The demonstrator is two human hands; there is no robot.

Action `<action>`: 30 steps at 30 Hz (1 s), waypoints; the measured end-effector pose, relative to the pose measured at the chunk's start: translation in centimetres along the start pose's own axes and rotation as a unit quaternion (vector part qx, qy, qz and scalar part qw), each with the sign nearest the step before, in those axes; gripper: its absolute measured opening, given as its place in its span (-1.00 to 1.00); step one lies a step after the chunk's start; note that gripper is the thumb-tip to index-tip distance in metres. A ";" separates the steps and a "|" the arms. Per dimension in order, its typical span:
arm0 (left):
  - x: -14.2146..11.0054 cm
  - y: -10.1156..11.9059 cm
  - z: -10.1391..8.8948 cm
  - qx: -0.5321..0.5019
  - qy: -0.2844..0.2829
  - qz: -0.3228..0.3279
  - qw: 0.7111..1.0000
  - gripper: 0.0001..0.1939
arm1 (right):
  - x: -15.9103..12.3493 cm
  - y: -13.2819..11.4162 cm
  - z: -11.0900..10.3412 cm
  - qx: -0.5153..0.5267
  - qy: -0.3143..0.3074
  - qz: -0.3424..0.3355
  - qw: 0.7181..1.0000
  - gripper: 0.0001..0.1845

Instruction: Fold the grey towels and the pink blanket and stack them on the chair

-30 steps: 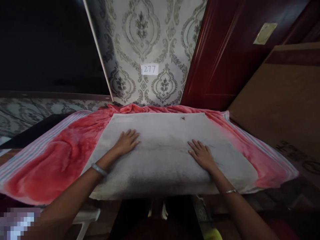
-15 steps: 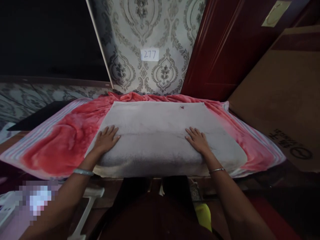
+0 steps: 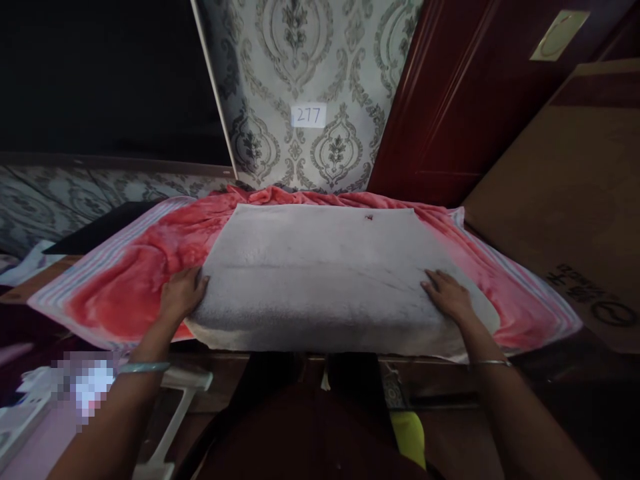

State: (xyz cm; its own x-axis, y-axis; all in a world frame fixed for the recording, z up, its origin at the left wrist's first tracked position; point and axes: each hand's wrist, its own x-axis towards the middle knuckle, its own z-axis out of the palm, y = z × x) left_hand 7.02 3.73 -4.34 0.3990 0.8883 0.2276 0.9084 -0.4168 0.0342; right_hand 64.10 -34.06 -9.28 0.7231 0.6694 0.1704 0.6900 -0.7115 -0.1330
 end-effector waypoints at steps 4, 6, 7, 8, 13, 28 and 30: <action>0.7 1.1 -0.5 -0.009 0.007 -0.029 1.000 -0.47 | -1.1 3.7 0.0 -0.003 0.016 0.046 0.999 -0.39; 1.2 1.5 -0.9 -0.043 0.001 -0.048 0.998 -0.44 | -1.1 3.8 -0.2 -0.006 0.013 0.074 0.997 -0.36; 1.5 1.7 -1.2 -0.061 -0.004 -0.056 0.997 -0.43 | -1.0 3.5 -0.3 -0.007 0.011 0.098 0.995 -0.35; 1.7 1.8 -1.4 -0.076 -0.009 -0.065 0.995 -0.42 | -0.9 3.2 -0.5 -0.007 0.010 0.124 0.992 -0.35; 2.3 2.2 -2.3 -0.109 -0.012 -0.118 0.987 -0.39 | 0.5 1.7 -1.9 0.035 0.012 0.198 0.979 -0.33; 5.4 0.7 -1.3 -0.264 -0.026 -0.143 0.954 -0.33 | 5.6 5.1 -3.2 0.252 0.049 0.245 0.935 -0.35; 5.4 0.5 -1.1 -0.273 -0.014 -0.136 0.952 -0.37 | 5.5 5.3 -3.1 0.274 0.054 0.228 0.933 -0.33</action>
State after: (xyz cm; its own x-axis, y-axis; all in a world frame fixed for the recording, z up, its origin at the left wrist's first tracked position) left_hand 9.53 8.14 -2.03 0.1686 0.9793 0.1122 0.7808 -0.2022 0.5912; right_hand 71.60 -34.80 -6.05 0.9584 0.2773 0.0680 0.2461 -0.6814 -0.6893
